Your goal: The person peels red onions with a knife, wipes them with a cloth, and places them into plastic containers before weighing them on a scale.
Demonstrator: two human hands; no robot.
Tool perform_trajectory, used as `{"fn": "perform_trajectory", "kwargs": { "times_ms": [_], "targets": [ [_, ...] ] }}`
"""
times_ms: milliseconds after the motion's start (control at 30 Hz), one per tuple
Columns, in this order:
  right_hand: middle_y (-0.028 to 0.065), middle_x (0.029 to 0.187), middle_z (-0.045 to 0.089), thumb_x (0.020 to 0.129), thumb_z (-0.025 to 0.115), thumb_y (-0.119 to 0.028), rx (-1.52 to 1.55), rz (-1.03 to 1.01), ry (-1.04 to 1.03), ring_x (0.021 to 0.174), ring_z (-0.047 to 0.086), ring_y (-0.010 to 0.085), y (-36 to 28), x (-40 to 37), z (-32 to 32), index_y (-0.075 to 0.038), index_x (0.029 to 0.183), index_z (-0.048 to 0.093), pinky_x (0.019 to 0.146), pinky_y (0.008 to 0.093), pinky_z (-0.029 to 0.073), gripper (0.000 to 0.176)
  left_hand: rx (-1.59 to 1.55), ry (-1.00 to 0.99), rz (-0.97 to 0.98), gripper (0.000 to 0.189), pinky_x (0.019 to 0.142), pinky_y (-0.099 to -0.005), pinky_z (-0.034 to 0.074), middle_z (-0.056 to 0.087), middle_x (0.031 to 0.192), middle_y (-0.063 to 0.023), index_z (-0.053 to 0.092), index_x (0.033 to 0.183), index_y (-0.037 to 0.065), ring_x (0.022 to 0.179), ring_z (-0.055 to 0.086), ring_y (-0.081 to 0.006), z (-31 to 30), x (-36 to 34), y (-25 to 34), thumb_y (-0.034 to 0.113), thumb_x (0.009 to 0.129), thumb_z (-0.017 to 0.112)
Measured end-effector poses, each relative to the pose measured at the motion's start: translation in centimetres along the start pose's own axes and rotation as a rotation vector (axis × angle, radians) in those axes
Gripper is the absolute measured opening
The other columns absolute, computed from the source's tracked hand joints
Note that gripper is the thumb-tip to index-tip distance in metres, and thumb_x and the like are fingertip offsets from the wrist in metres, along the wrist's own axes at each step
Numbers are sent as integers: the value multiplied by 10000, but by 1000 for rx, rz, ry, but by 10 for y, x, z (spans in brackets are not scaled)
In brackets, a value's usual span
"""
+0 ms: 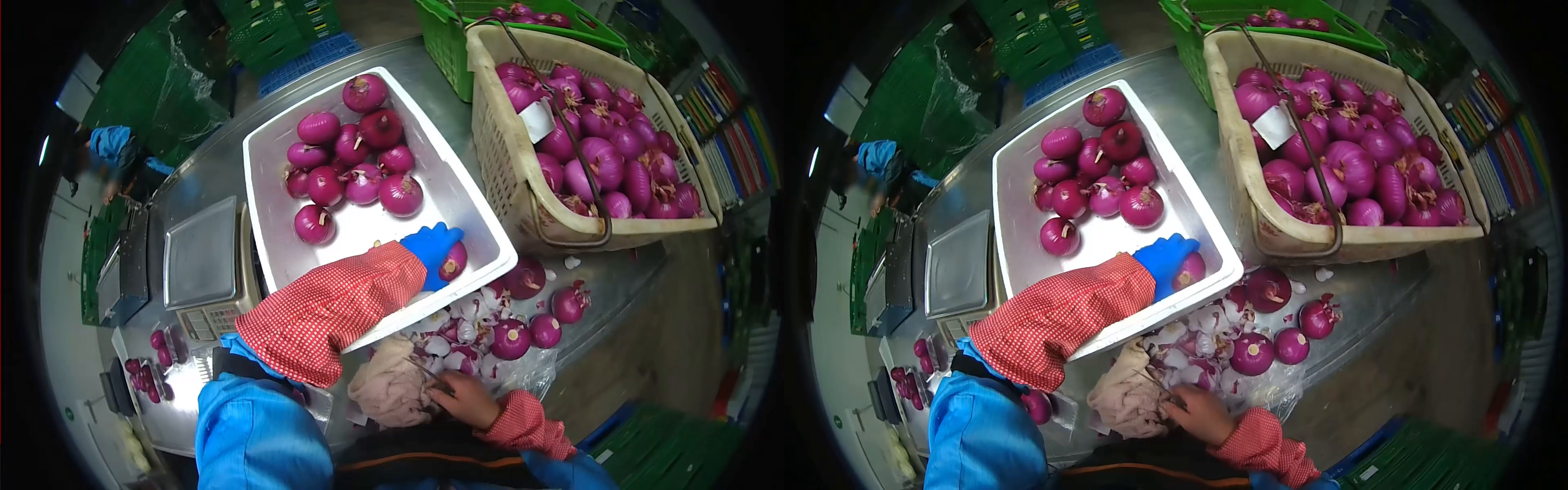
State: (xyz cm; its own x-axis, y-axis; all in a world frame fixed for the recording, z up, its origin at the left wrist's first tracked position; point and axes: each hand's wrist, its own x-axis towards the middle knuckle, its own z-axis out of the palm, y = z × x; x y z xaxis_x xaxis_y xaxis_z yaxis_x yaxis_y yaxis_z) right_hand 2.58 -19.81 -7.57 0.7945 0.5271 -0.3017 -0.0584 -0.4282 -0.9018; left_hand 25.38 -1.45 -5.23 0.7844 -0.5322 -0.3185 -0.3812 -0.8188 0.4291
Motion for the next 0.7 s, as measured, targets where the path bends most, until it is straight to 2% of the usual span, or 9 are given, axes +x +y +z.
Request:
{"fn": "perform_trajectory", "kwargs": {
  "times_ms": [67, 200, 267, 333, 400, 467, 533, 667, 700],
  "targets": [
    [176, 917, 651, 884, 662, -277, 51, -2, 15, 843, 648, 362, -4, -3, -1, -23, 1073, 649, 739, 404, 514, 317, -71, 106, -117, 913, 1009, -471, 477, 520, 1281, -221, 390, 1414, 95, 1192, 562, -392, -3, -3, -7, 342, 663, 849],
    [136, 909, 674, 904, 651, -225, 203, -23, 145, 816, 662, 264, -13, -13, -7, -18, 1110, 644, 737, 354, 516, 293, -891, 385, -170, 1036, 1009, -411, 488, 530, 1304, -184, 376, 1416, 77, 1175, 570, -300, -17, -3, -52, 429, 599, 905],
    [114, 890, 677, 913, 642, -199, 291, -42, 241, 808, 654, 195, -19, -15, -13, -12, 1130, 640, 736, 319, 513, 286, -1404, 275, -122, 799, 1036, -424, 469, 534, 1340, -175, 367, 1445, 61, 1237, 554, -298, -66, -43, -18, 362, 824, 770],
    [94, 867, 672, 922, 632, -173, 446, -61, 328, 812, 636, 130, -30, -14, -20, -7, 1147, 636, 739, 286, 508, 280, -1784, 269, -43, 673, 1087, -446, 428, 527, 1380, -173, 388, 1440, 35, 1271, 542, -304, -85, -94, 14, 318, 900, 673],
    [-30, 735, 511, 995, 529, -129, 456, -137, 357, 646, 465, 50, -58, -11, -31, -4, 1151, 622, 602, 214, 403, 220, -1857, 387, 56, 692, 1092, -497, 421, 506, 1404, -210, 398, 1434, 15, 1261, 539, -370, -82, -129, 37, 393, 898, 618],
    [-38, 714, 487, 1005, 504, -133, 448, -184, 392, 626, 434, 36, -81, -8, -36, 1, 1155, 616, 574, 206, 367, 230, -2019, 204, 117, 676, 1058, -560, 435, 492, 1414, -206, 372, 1453, 26, 1276, 514, -412, -71, -161, 46, 414, 931, 557],
    [-31, 698, 470, 1010, 496, -149, 240, -310, 512, 618, 445, 47, -104, -7, -42, 2, 1128, 625, 556, 235, 372, 231, -2191, 140, 236, 624, 981, -614, 488, 481, 1428, -188, 388, 1448, 59, 1277, 511, -421, -57, -190, 67, 424, 961, 525],
    [124, 853, 596, 791, 658, -33, -364, -508, 644, 752, 621, 292, -129, -15, -38, -26, 1081, 650, 647, 377, 500, 290, -2461, 88, 130, 742, 912, -592, 546, 463, 1422, -236, 367, 1453, 56, 1250, 518, -469, -19, -230, 78, 579, 947, 510],
    [108, 824, 558, 717, 677, -18, -468, -556, 686, 767, 612, 275, -135, -17, -33, -26, 1072, 649, 633, 368, 495, 356, -2475, 113, 93, 778, 902, -580, 557, 466, 1415, -246, 365, 1455, 55, 1241, 524, -474, -10, -237, 80, 618, 936, 502]
  ]
}}
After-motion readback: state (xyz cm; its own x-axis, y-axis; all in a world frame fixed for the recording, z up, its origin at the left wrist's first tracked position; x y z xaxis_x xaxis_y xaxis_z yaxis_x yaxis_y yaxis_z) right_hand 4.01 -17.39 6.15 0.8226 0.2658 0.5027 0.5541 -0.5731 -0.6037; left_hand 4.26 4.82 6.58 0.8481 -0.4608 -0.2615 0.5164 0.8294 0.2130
